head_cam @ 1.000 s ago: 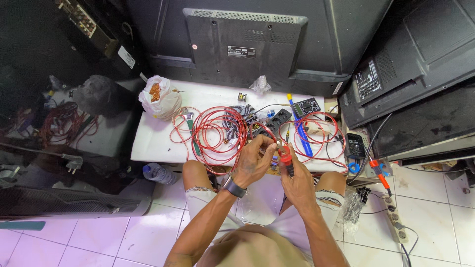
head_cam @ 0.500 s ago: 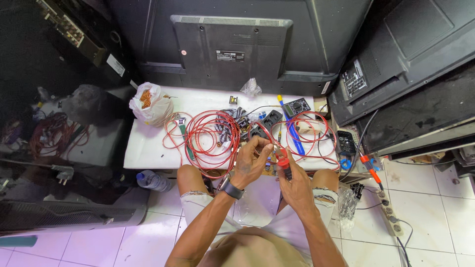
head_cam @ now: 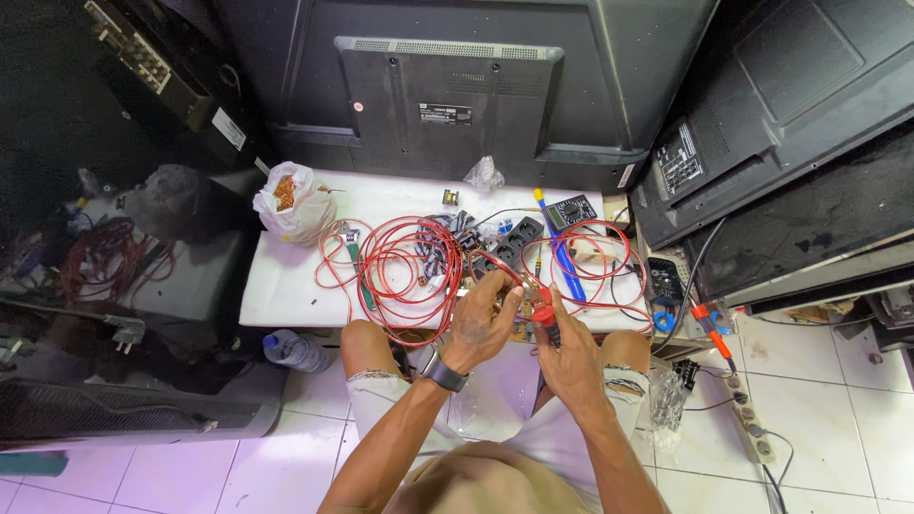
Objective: The person sits on the floor and uses a multimeter to test points on a circuit board. The person repeatedly touches the probes to different components on the board while seated.
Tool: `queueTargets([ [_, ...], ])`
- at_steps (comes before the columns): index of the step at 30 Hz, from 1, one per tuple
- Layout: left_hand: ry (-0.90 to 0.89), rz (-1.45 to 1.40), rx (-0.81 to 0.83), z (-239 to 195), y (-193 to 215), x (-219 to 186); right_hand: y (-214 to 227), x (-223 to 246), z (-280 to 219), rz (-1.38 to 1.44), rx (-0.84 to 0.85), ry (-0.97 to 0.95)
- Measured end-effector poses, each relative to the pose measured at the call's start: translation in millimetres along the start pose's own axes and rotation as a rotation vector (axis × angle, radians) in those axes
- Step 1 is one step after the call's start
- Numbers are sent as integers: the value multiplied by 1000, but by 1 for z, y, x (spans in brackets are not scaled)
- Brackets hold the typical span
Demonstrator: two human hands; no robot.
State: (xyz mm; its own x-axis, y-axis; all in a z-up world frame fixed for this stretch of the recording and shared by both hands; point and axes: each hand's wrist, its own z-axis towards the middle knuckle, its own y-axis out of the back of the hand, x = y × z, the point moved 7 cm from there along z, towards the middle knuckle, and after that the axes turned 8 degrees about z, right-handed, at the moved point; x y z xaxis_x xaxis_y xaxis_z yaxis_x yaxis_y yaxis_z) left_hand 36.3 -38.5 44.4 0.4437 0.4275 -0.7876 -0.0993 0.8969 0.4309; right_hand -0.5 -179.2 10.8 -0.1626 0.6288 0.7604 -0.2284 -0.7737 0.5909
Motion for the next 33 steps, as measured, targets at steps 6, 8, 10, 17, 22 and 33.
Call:
queueTargets([
  [6, 61, -71, 19, -2, -1, 10, -4, 5, -1, -19, -28, 79],
  [8, 82, -113, 13, -3, -3, 20, -7, 6, 0, -11, -20, 100],
  [10, 97, -163, 15, -3, -6, 29, -7, 12, 0, -8, -22, 116],
  [17, 150, -354, 42, -1, 5, 34, -8, 21, 2, 40, 4, 70],
  [22, 26, -188, 1, 4, 20, 21, -6, 26, 3, 41, 35, 90],
  [33, -174, 149, -194, 2, 28, -14, -9, 37, 3, 149, 140, -110],
])
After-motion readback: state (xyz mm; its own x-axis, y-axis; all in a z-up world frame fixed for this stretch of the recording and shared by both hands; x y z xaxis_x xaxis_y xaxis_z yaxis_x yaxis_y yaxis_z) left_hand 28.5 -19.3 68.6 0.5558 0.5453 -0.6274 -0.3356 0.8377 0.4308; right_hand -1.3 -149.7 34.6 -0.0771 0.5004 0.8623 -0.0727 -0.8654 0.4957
